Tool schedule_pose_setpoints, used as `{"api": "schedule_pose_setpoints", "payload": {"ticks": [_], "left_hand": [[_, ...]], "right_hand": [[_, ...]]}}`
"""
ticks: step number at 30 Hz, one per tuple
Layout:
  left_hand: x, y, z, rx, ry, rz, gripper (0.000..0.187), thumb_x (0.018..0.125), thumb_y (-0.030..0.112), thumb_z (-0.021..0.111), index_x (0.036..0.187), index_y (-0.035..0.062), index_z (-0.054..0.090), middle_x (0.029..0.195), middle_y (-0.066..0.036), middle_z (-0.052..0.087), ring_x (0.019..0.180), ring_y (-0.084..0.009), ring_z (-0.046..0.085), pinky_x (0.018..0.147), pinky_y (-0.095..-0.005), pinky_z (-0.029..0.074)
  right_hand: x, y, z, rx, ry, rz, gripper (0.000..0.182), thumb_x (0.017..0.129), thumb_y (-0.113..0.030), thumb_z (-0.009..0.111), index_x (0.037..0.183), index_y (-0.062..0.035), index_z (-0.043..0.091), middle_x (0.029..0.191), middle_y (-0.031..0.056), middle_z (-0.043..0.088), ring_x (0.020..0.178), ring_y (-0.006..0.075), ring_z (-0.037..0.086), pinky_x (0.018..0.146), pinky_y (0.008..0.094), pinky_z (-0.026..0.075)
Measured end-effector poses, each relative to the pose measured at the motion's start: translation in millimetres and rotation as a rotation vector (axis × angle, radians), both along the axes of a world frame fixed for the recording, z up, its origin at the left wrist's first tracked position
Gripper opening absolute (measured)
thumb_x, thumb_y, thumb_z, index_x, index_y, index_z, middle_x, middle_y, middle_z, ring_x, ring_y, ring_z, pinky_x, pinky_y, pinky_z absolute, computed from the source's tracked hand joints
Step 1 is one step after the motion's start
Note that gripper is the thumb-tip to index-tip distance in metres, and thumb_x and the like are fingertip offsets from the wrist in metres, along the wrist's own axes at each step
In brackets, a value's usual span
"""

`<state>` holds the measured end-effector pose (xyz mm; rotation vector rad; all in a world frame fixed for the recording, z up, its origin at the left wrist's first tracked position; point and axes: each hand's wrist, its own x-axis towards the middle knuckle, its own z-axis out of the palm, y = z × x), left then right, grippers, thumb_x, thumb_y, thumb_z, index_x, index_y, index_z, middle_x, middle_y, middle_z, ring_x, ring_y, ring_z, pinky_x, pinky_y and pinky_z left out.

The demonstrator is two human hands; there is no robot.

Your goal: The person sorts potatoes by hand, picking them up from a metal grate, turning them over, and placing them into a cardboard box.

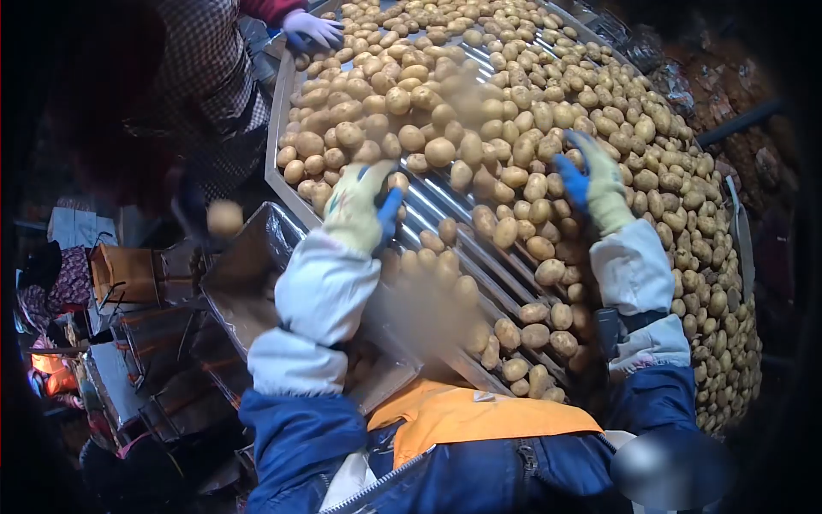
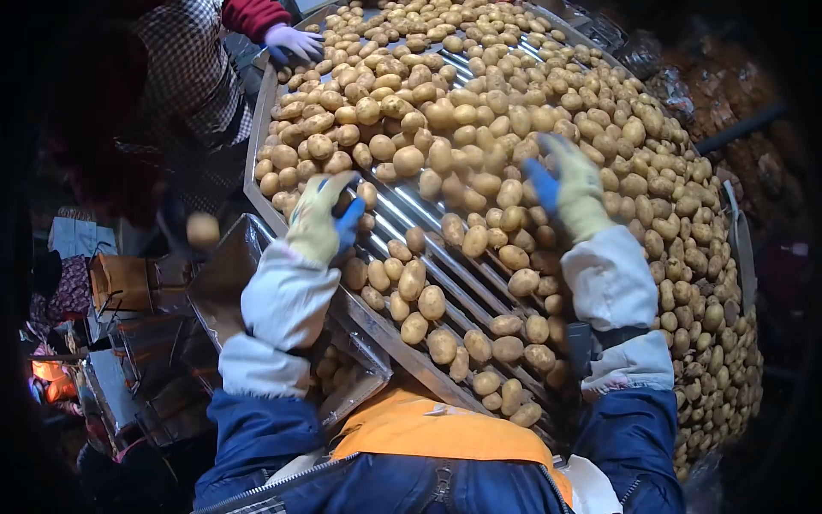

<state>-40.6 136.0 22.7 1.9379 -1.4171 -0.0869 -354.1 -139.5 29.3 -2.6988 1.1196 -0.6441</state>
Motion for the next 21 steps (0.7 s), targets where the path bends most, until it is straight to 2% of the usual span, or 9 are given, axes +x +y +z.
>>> {"api": "schedule_pose_setpoints", "payload": {"ticks": [3,4,6,14,15,16,18,20,21], "left_hand": [[-31,41,5,-0.071,0.133,0.041,0.032,0.088,0.015,0.08,0.118,0.0085,0.072,0.1,-0.015,0.067,0.089,-0.0322,0.068,0.081,-0.0406,0.056],[-38,53,5,-0.045,0.216,-0.004,0.031,0.087,0.014,0.08,0.117,0.0092,0.073,0.098,-0.014,0.069,0.088,-0.0302,0.07,0.079,-0.0379,0.057],[-57,66,3,-0.03,0.158,0.039,0.03,0.086,0.012,0.081,0.115,0.008,0.073,0.099,-0.015,0.07,0.088,-0.0283,0.072,0.077,-0.0357,0.057],[-105,71,11,0.073,1.114,0.127,0.032,0.102,0.026,0.071,0.121,0.001,0.069,0.091,-0.006,0.07,0.078,-0.0124,0.067,0.069,-0.0272,0.055],[-111,76,20,-0.079,1.777,0.072,0.037,0.104,0.031,0.067,0.125,0.0005,0.067,0.09,-0.007,0.068,0.076,-0.0154,0.066,0.067,-0.029,0.054],[-113,81,-13,-0.032,1.35,0.001,0.043,0.105,0.037,0.063,0.127,-0.0003,0.063,0.094,-0.009,0.067,0.076,-0.0183,0.066,0.065,-0.0306,0.053],[-126,83,35,-0.048,1.631,-0.004,0.048,0.106,0.043,0.059,0.128,0.0004,0.06,0.1,-0.009,0.067,0.077,-0.0188,0.065,0.062,-0.0295,0.05],[-121,83,27,-0.019,2.097,0.218,0.05,0.105,0.045,0.059,0.13,0.0018,0.058,0.103,-0.01,0.067,0.08,-0.019,0.065,0.06,-0.0289,0.049],[-121,87,25,0.001,1.981,0.117,0.05,0.105,0.045,0.058,0.132,0.0025,0.058,0.105,-0.01,0.068,0.081,-0.0192,0.066,0.06,-0.0288,0.049]], "right_hand": [[-33,-24,-18,0.306,0.405,-0.34,0.071,0.097,-0.056,0.063,0.147,-0.0072,0.055,0.149,0.0236,0.054,0.139,0.0393,0.051,0.116,0.0442,0.042],[-31,10,-34,-0.024,0.399,-0.368,0.079,0.094,-0.068,0.057,0.157,-0.0228,0.044,0.16,0.0189,0.043,0.146,0.0385,0.042,0.119,0.0511,0.036],[-9,44,-38,0.123,0.463,-0.334,0.073,0.094,-0.071,0.053,0.154,-0.028,0.049,0.16,0.0182,0.042,0.151,0.04,0.032,0.12,0.0567,0.03],[56,132,66,0.165,0.476,0.38,0.052,0.091,-0.043,0.071,0.137,-0.019,0.063,0.126,0.0203,0.064,0.123,0.0435,0.058,0.101,0.0519,0.048],[84,134,96,0.406,0.506,0.292,0.047,0.092,-0.04,0.07,0.133,-0.0178,0.064,0.122,0.0193,0.066,0.118,0.0419,0.062,0.099,0.051,0.049],[107,130,115,0.644,0.533,0.2,0.043,0.092,-0.036,0.069,0.13,-0.0166,0.065,0.118,0.0184,0.069,0.113,0.0403,0.065,0.098,0.0501,0.05],[139,102,66,0.383,0.289,0.31,0.031,0.093,-0.023,0.066,0.122,-0.0141,0.068,0.119,0.016,0.071,0.113,0.0354,0.069,0.09,0.0473,0.056],[176,100,57,0.474,0.324,0.277,0.03,0.094,-0.021,0.064,0.123,-0.0142,0.068,0.115,0.0153,0.071,0.114,0.0344,0.069,0.087,0.0486,0.057],[194,105,76,0.458,0.599,0.317,0.026,0.102,-0.026,0.053,0.114,-0.0085,0.068,0.104,0.0168,0.073,0.094,0.0289,0.075,0.083,0.0445,0.061]]}}
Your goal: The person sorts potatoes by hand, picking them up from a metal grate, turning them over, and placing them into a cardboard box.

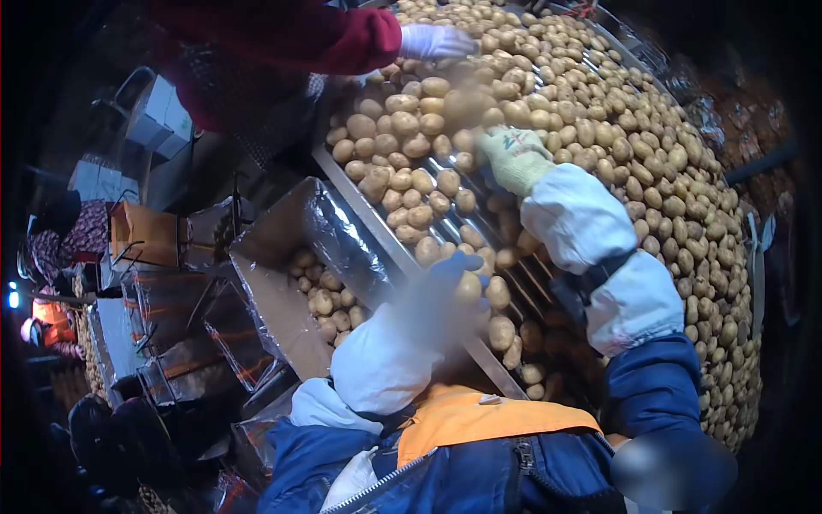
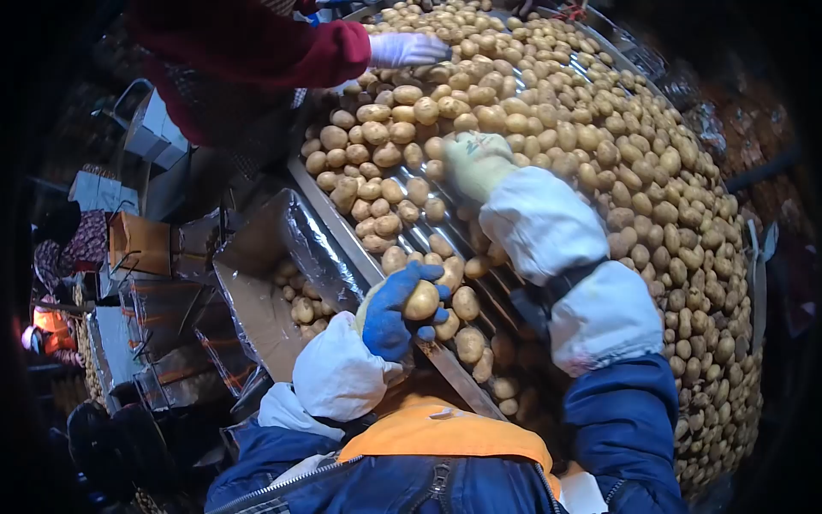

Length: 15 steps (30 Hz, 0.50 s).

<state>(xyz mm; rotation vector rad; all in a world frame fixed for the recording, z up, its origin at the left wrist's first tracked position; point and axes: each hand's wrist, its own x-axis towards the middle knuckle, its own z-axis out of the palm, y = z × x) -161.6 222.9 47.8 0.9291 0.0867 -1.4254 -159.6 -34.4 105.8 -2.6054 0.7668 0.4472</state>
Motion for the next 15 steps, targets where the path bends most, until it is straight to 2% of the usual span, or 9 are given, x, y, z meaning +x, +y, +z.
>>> {"api": "schedule_pose_setpoints", "payload": {"ticks": [1,3,5,8,9,11,12,14,15], "left_hand": [[1,5,-1,-0.053,-0.119,-0.066,0.05,0.106,0.044,0.058,0.134,0.0032,0.057,0.106,-0.01,0.068,0.082,-0.0193,0.067,0.059,-0.0287,0.049],[5,17,5,-0.033,-0.198,-0.07,0.05,0.106,0.044,0.058,0.135,0.0038,0.057,0.108,-0.01,0.068,0.083,-0.0192,0.067,0.059,-0.0287,0.05],[11,33,25,0.016,-0.212,-0.045,0.048,0.106,0.042,0.057,0.136,0.0044,0.059,0.111,-0.009,0.069,0.085,-0.0181,0.068,0.059,-0.0279,0.051],[28,78,4,0.087,-0.209,0.12,0.041,0.106,0.035,0.058,0.133,0.0044,0.061,0.109,-0.01,0.069,0.084,-0.0184,0.067,0.058,-0.0263,0.052],[31,90,2,0.203,-0.337,0.19,0.041,0.104,0.035,0.059,0.132,0.0042,0.061,0.107,-0.011,0.069,0.083,-0.019,0.067,0.057,-0.0269,0.052],[44,111,-15,0.223,-0.192,0.489,0.04,0.102,0.033,0.063,0.13,0.0044,0.062,0.104,-0.01,0.069,0.08,-0.0183,0.066,0.058,-0.0282,0.052],[51,127,-14,0.215,-0.192,0.494,0.04,0.102,0.033,0.063,0.13,0.0044,0.062,0.104,-0.01,0.069,0.08,-0.0183,0.066,0.058,-0.0282,0.052],[64,151,3,0.384,-0.122,0.488,0.046,0.1,0.031,0.068,0.135,0.0032,0.061,0.12,-0.015,0.067,0.096,-0.024,0.068,0.076,-0.0353,0.058],[64,160,-6,0.378,-0.119,0.482,0.046,0.1,0.031,0.068,0.135,0.0032,0.061,0.12,-0.015,0.067,0.096,-0.024,0.068,0.076,-0.0353,0.058]], "right_hand": [[11,2,-14,0.003,-0.002,0.012,0.026,0.102,-0.026,0.053,0.114,-0.0085,0.068,0.104,0.0168,0.073,0.094,0.0289,0.075,0.083,0.0445,0.061],[25,12,-54,-0.506,0.057,0.045,0.024,0.098,-0.016,0.058,0.118,-0.0098,0.069,0.119,0.0185,0.069,0.113,0.0314,0.07,0.093,0.0454,0.057],[20,10,-55,-0.51,0.083,0.054,0.026,0.096,-0.013,0.059,0.12,-0.0112,0.07,0.13,0.0206,0.065,0.12,0.0339,0.067,0.095,0.0452,0.056],[0,3,-69,-0.491,0.049,0.089,0.024,0.099,-0.015,0.055,0.118,-0.0116,0.069,0.127,0.0205,0.066,0.117,0.0359,0.067,0.096,0.0445,0.055],[-4,2,-72,-0.498,0.046,0.093,0.024,0.099,-0.015,0.055,0.118,-0.0116,0.069,0.127,0.0205,0.066,0.117,0.0359,0.067,0.096,0.0445,0.055],[-15,-3,-73,-0.354,-0.161,-0.11,0.024,0.097,-0.018,0.061,0.119,-0.0104,0.068,0.124,0.018,0.068,0.114,0.0341,0.068,0.094,0.0442,0.055],[-23,-4,-68,-0.279,-0.241,-0.168,0.035,0.094,-0.024,0.073,0.124,-0.0084,0.068,0.119,0.0158,0.072,0.109,0.0312,0.071,0.091,0.0437,0.056],[-29,24,-36,-0.122,-0.323,-0.317,0.041,0.091,-0.026,0.077,0.127,-0.0067,0.068,0.115,0.0149,0.073,0.105,0.0288,0.072,0.088,0.0421,0.056],[-32,32,-27,0.041,-0.401,-0.466,0.048,0.089,-0.028,0.082,0.129,-0.0049,0.067,0.112,0.014,0.075,0.1,0.0263,0.072,0.086,0.0405,0.057]]}}
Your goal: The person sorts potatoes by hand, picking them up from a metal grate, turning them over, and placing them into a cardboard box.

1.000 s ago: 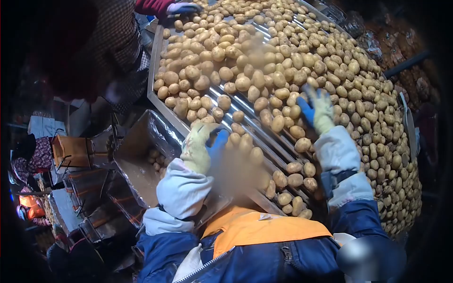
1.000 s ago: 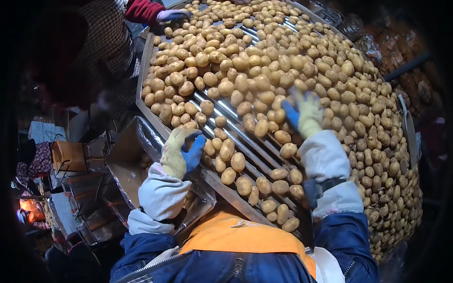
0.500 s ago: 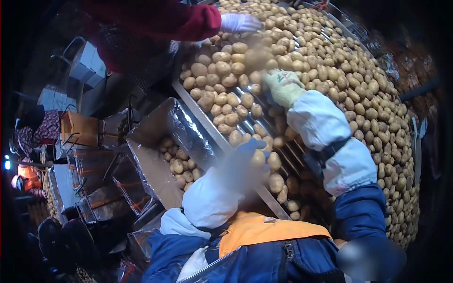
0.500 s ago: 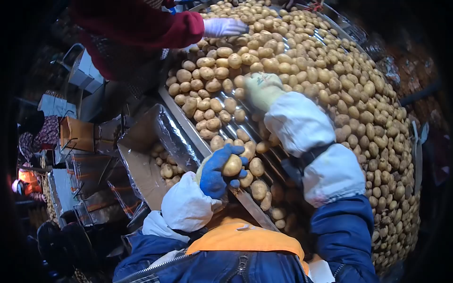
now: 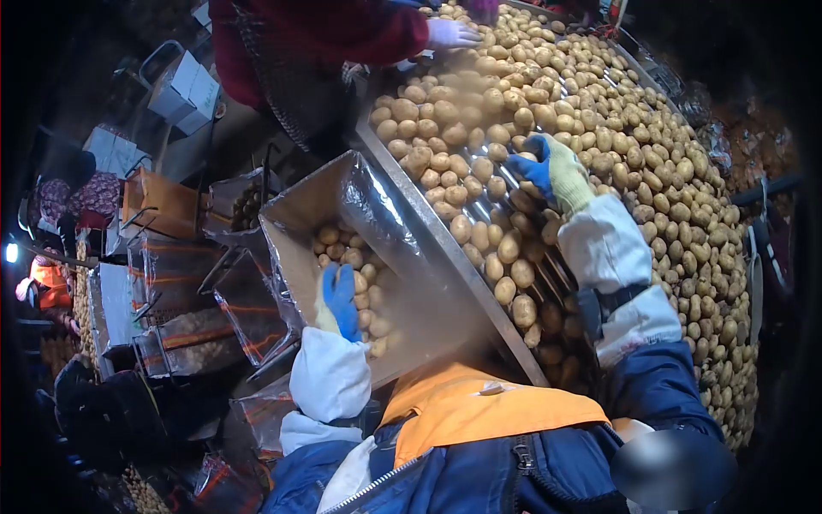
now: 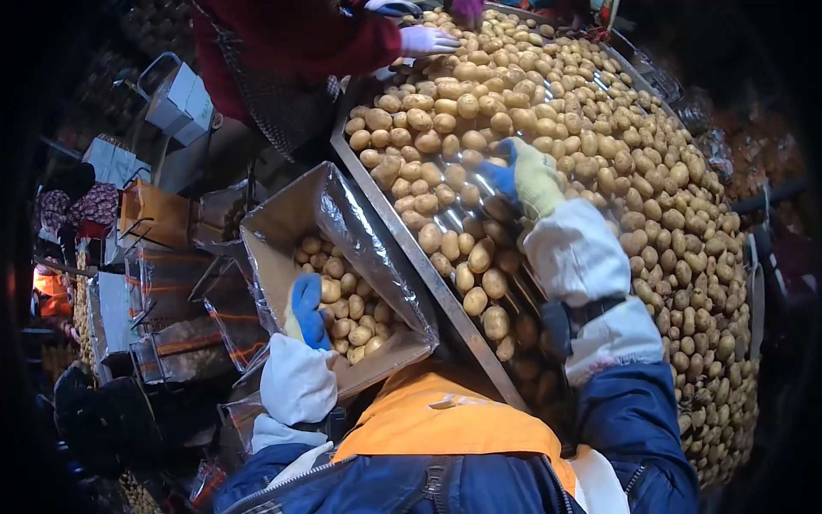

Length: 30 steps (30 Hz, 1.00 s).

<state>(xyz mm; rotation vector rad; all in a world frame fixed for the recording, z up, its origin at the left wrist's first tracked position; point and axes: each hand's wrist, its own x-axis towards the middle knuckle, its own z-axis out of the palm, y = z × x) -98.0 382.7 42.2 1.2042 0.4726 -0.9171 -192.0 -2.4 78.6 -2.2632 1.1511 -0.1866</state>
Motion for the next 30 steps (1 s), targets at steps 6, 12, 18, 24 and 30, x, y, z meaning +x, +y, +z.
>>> {"api": "schedule_pose_setpoints", "payload": {"ticks": [6,12,18,24,30], "left_hand": [[-22,-50,42,0.072,-0.187,0.315,0.05,0.11,0.03,0.05,0.157,0.034,0.031,0.112,-0.002,0.06,0.073,-0.0128,0.06,0.049,-0.0282,0.048],[-46,-65,-7,0.159,-0.872,0.038,0.054,0.108,0.023,0.054,0.158,0.0235,0.034,0.132,-0.01,0.061,0.09,-0.0223,0.068,0.066,-0.0345,0.057],[-17,-158,-23,0.169,-1.779,-0.469,0.048,0.096,0.017,0.074,0.14,0.0035,0.059,0.133,-0.021,0.065,0.117,-0.0326,0.067,0.097,-0.0393,0.054],[75,-284,-38,0.807,-1.866,-0.931,0.048,0.095,0.024,0.074,0.136,0.002,0.062,0.129,-0.02,0.068,0.111,-0.0317,0.07,0.095,-0.0386,0.056],[108,-338,-24,1.018,-1.628,-1.19,0.048,0.096,0.026,0.072,0.136,0.0018,0.061,0.125,-0.018,0.07,0.106,-0.0298,0.071,0.092,-0.0378,0.057]], "right_hand": [[-2,117,-8,0.635,-0.381,0.227,0.056,0.096,-0.033,0.076,0.139,-0.0003,0.06,0.12,0.0142,0.073,0.107,0.0191,0.069,0.09,0.0306,0.056],[-79,105,-39,-0.045,-0.443,0.283,0.053,0.091,-0.03,0.076,0.136,-0.0059,0.061,0.128,0.0231,0.067,0.113,0.0399,0.066,0.099,0.0466,0.052],[-188,51,-52,-0.431,0.014,0.191,0.056,0.088,-0.034,0.074,0.136,-0.0077,0.06,0.14,0.0211,0.059,0.13,0.0398,0.054,0.112,0.053,0.037],[-193,75,-58,-0.476,0.213,0.259,0.08,0.089,-0.045,0.071,0.154,-0.008,0.043,0.153,0.0204,0.049,0.145,0.0488,0.037,0.119,0.0645,0.024],[-188,65,-51,-0.445,0.214,0.286,0.081,0.089,-0.045,0.072,0.155,-0.0083,0.043,0.152,0.0195,0.048,0.144,0.0482,0.036,0.119,0.0641,0.024]]}}
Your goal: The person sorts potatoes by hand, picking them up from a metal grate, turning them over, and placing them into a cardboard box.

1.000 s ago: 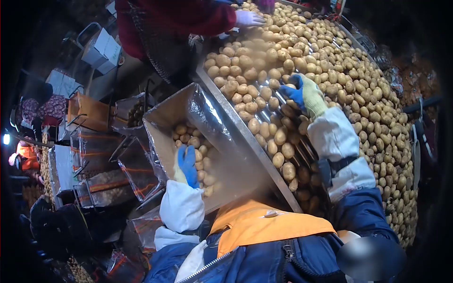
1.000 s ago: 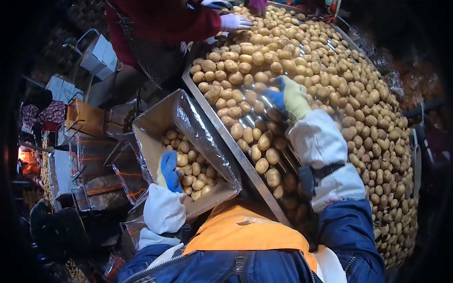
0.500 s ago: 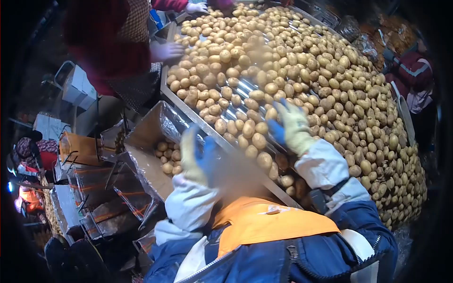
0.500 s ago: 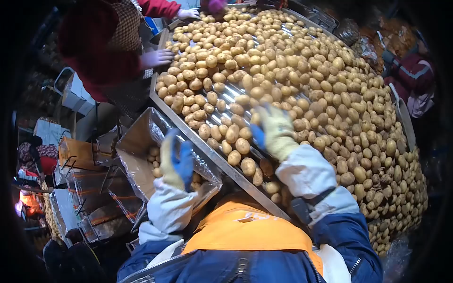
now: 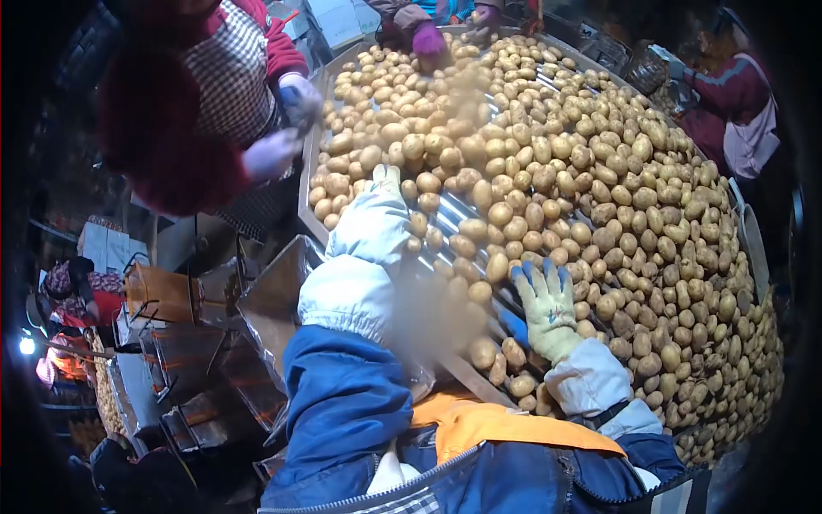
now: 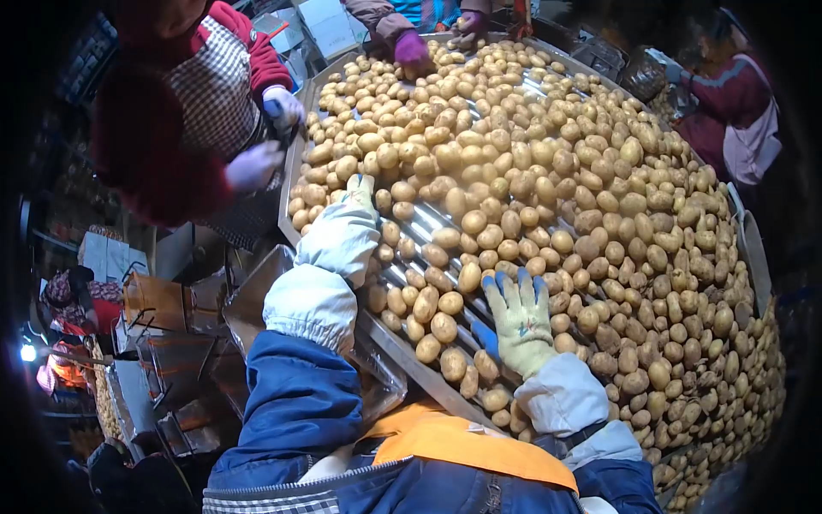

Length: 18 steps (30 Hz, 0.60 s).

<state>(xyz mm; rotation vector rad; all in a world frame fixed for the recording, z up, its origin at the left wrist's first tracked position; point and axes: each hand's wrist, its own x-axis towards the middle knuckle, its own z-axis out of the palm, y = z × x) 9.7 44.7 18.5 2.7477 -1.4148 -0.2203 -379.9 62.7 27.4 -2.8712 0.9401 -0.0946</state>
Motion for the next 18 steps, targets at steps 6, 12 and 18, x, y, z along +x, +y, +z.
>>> {"api": "schedule_pose_setpoints", "payload": {"ticks": [6,12,18], "left_hand": [[8,3,17,-0.075,0.176,0.045,0.047,0.098,0.028,0.07,0.136,0.0016,0.061,0.12,-0.017,0.072,0.101,-0.0278,0.072,0.088,-0.0369,0.058],[-37,121,28,-0.901,1.688,0.407,0.045,0.103,0.05,0.061,0.116,0.0082,0.07,0.095,-0.014,0.074,0.064,-0.0238,0.067,0.057,-0.0391,0.056],[-94,273,36,-1.075,1.532,0.801,0.051,0.103,0.059,0.056,0.118,0.011,0.067,0.088,-0.014,0.071,0.06,-0.0214,0.063,0.055,-0.0388,0.057]], "right_hand": [[2,-3,-1,-0.004,0.002,-0.002,0.083,0.087,-0.045,0.072,0.156,-0.0107,0.042,0.153,0.0167,0.047,0.145,0.0461,0.037,0.12,0.0624,0.023],[0,-2,-6,-0.038,-0.009,0.006,0.081,0.089,-0.047,0.071,0.156,-0.0118,0.042,0.152,0.0174,0.048,0.145,0.0462,0.037,0.12,0.0623,0.024],[-4,-4,-21,-0.11,0.014,0.022,0.084,0.088,-0.041,0.077,0.158,-0.0122,0.04,0.156,0.0184,0.045,0.146,0.0461,0.036,0.12,0.0618,0.025]]}}
